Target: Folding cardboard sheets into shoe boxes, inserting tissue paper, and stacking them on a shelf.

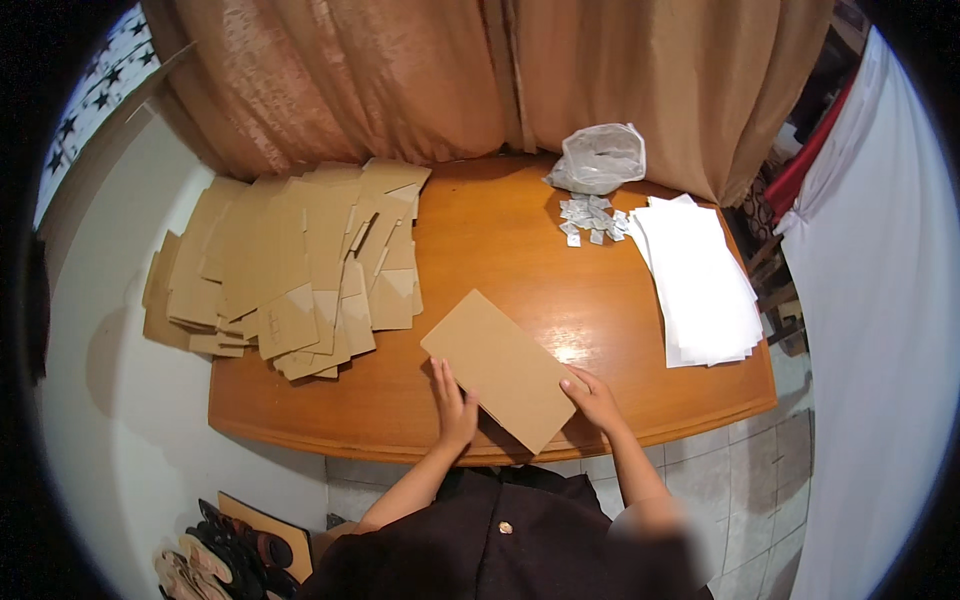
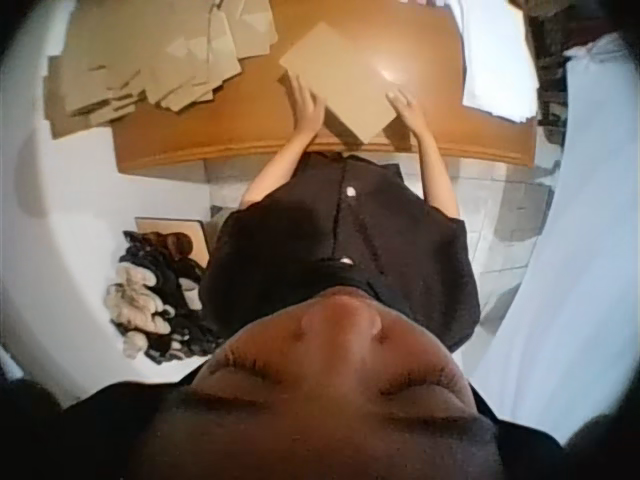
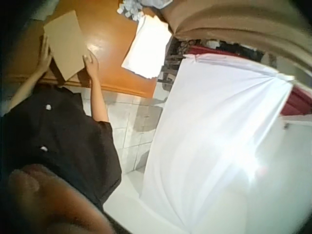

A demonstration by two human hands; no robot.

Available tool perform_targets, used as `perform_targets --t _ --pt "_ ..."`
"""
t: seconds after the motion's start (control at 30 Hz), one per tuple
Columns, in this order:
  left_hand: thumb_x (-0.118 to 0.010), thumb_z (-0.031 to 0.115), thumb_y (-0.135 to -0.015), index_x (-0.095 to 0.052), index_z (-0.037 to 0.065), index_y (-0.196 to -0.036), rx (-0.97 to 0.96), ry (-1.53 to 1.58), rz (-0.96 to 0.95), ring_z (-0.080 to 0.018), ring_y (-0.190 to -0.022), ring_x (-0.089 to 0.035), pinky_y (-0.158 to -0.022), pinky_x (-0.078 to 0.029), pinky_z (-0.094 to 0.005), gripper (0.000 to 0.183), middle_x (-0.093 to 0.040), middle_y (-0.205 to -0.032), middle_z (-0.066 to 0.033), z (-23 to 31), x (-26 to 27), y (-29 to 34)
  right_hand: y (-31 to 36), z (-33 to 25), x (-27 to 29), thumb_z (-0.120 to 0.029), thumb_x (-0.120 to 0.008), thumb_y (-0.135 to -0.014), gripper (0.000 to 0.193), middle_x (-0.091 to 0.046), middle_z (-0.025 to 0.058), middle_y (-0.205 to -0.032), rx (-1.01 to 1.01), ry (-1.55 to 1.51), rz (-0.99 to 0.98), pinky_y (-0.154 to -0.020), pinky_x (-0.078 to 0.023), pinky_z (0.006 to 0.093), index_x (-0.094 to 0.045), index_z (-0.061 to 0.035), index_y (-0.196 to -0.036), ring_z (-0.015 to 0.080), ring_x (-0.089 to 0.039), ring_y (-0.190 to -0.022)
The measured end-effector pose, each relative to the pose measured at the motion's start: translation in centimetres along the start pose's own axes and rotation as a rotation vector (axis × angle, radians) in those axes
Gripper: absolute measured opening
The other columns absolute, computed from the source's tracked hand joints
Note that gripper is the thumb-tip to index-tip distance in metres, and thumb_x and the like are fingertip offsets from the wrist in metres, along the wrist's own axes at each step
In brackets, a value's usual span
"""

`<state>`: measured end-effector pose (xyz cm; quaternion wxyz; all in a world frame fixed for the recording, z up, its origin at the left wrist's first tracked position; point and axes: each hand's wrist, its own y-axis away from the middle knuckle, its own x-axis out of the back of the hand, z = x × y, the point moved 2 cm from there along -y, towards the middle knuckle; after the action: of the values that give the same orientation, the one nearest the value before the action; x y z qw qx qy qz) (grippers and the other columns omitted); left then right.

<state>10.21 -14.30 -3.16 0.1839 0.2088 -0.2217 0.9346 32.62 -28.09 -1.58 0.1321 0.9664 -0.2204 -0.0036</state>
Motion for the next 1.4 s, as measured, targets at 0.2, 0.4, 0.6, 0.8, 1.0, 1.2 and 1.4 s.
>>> perform_targets --t 0.2,0.4,0.6,0.8,1.0,1.2,1.4 --pt "-0.041 0.010 -0.094 0.018 0.007 -0.142 0.404 0.745 -0.019 -0.0266 -0.137 -0.014 -0.110 -0.014 -0.0350 0.076 -0.005 -0.150 -0.0175 1.8 0.9 4.1 3.0 -3.6 -6.9 -0.018 -0.064 -0.084 0.065 -0.037 0.0156 -0.141 0.120 0.034 -0.147 -0.106 -0.026 0.0326 -0.033 -0.0013 -0.139 0.0222 -0.033 -0.130" --pt "-0.039 0.003 -0.091 0.013 0.010 -0.145 0.349 0.979 0.162 -0.0223 -0.137 -0.014 -0.110 -0.015 -0.0337 0.075 -0.004 -0.151 -0.0112 7.4 12.8 5.6 6.9 -10.4 -12.4 -0.024 -0.079 -0.068 0.096 -0.020 0.0182 -0.149 0.291 0.117 -0.527 -0.110 -0.018 0.0378 -0.023 -0.0060 -0.144 0.0278 -0.019 -0.138" --pt "-0.037 0.002 -0.091 0.010 0.012 -0.145 0.140 0.827 0.541 -0.0210 -0.138 -0.014 -0.111 -0.015 -0.0336 0.073 -0.005 -0.152 -0.0090 14.5 23.4 15.2 13.8 -12.3 -20.7 -0.026 -0.087 -0.055 0.107 -0.015 0.0209 -0.149 0.748 0.100 -0.816 -0.110 -0.017 0.0444 -0.027 -0.0105 -0.143 0.0334 -0.014 -0.139" --pt "-0.049 0.011 -0.086 -0.040 0.004 -0.129 0.148 0.428 0.836 -0.0257 -0.141 0.003 -0.111 -0.005 -0.0371 0.045 0.004 -0.152 -0.0162 18.9 31.9 34.1 26.3 -10.8 -32.0 -0.025 -0.086 -0.057 0.096 -0.020 0.0237 -0.147 0.762 -0.138 -1.189 -0.108 -0.023 0.0437 -0.035 -0.0094 -0.137 0.0339 -0.023 -0.136" --pt "-0.055 0.024 -0.083 -0.053 0.005 -0.102 0.130 -0.248 1.090 -0.0349 -0.140 0.008 -0.109 -0.006 -0.0436 0.026 0.006 -0.148 -0.0304 29.2 34.2 48.8 40.4 -9.3 -39.4 -0.019 -0.083 -0.063 0.092 -0.014 0.0260 -0.148 0.574 -0.403 -1.615 -0.108 -0.021 0.0439 -0.030 -0.0094 -0.137 0.0342 -0.018 -0.138" --pt "-0.063 0.047 -0.078 -0.050 0.006 -0.109 0.100 -0.550 1.262 -0.0380 -0.139 0.009 -0.108 -0.009 -0.0464 0.053 0.012 -0.145 -0.0343 36.2 33.0 58.0 51.8 -8.7 -42.7 -0.020 -0.079 -0.070 0.068 -0.022 0.0257 -0.142 0.602 -0.554 -1.915 -0.104 -0.025 0.0446 -0.035 -0.0125 -0.121 0.0362 -0.026 -0.132" --pt "-0.084 0.045 -0.058 -0.034 0.010 -0.126 0.123 -0.914 1.327 -0.0445 -0.137 0.008 -0.109 -0.010 -0.0497 0.091 0.015 -0.143 -0.0348 41.1 33.7 64.1 61.6 -11.5 -45.0 -0.020 -0.076 -0.073 0.061 -0.027 0.0248 -0.138 0.715 -0.632 -2.099 -0.102 -0.026 0.0441 -0.037 -0.0119 -0.120 0.0355 -0.029 -0.129"
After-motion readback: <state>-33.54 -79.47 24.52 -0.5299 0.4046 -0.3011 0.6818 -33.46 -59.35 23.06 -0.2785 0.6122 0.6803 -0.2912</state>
